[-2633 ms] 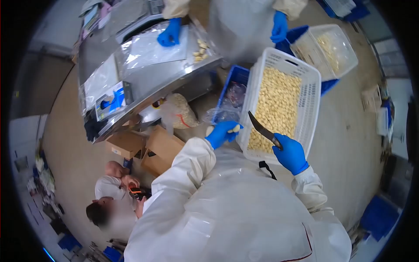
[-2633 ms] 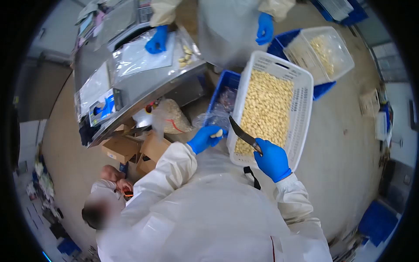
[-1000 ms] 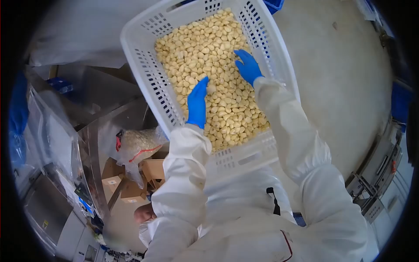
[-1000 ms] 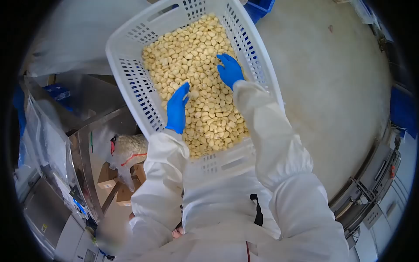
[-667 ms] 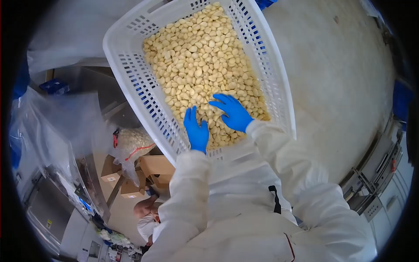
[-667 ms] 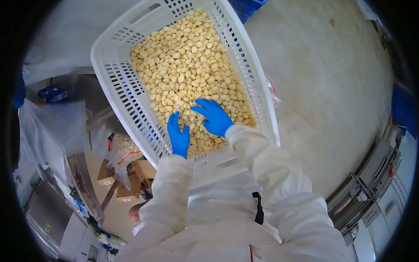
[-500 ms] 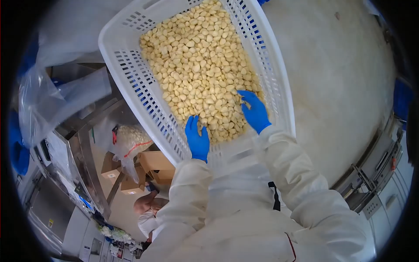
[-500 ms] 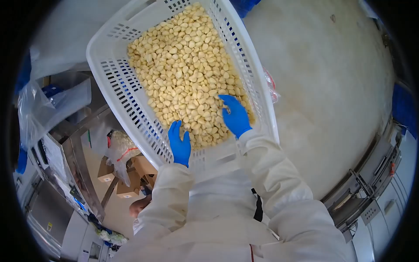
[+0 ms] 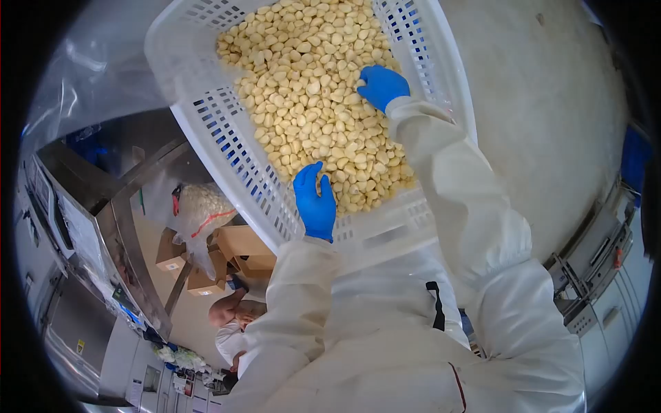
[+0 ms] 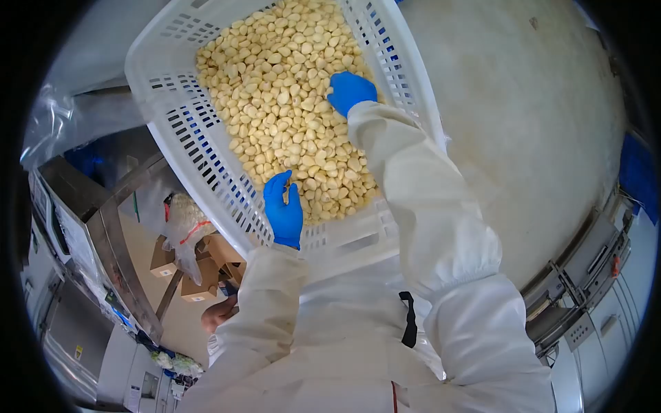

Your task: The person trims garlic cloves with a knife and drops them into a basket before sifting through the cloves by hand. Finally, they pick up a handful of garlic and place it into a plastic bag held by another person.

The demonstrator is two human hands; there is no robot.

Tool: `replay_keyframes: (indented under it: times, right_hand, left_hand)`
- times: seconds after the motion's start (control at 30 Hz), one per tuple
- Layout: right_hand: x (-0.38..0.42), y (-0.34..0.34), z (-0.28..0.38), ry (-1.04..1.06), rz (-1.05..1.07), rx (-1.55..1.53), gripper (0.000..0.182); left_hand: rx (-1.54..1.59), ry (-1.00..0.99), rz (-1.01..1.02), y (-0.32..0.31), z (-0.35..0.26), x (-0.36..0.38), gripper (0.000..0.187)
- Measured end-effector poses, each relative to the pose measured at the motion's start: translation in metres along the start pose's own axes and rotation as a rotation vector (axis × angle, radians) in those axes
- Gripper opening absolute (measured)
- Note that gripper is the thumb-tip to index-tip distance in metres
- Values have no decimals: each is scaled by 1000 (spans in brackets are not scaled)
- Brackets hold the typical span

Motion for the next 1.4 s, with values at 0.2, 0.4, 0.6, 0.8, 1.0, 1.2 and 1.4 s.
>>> replay_keyframes:
  times: [0.2, 0.4, 0.6, 0.8, 1.0, 1.2, 1.4]
  right_hand:
    - [59, 5, -29, 20, -465, -431, 35]
    - [86, -27, -21, -8, -321, -289, 30]
    - [64, -29, -29, -98, -319, -428, 19]
    - [190, 77, -1, 47, -170, -947, 14]
    - [208, 103, -132, -93, -433, -985, 32]
    - [240, 68, -128, -314, -612, -662, 24]
    - [236, 59, -35, -62, -732, -437, 21]
  left_hand:
    - [-55, -17, 32, -1, -5, -4, 30]
    - [22, 17, 40, -5, 2, -5, 28]
    - [73, -26, 15, -4, 10, -1, 23]
    - [76, -8, 7, 10, 1, -3, 23]
    - [-208, -97, 108, -10, -18, 4, 29]
    - [-832, -438, 498, -70, -18, -5, 54]
    - [-997, -449, 286, -63, -28, -98, 50]
Point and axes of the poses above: each hand's wrist, its own x-axis away from the middle knuckle, its own y-axis out of the back of the hand, z = x × y, the point moved 4 cm from there along -x, towards the middle knuckle, and after that the axes turned 14 degrees about z, right-handed, at the moved point
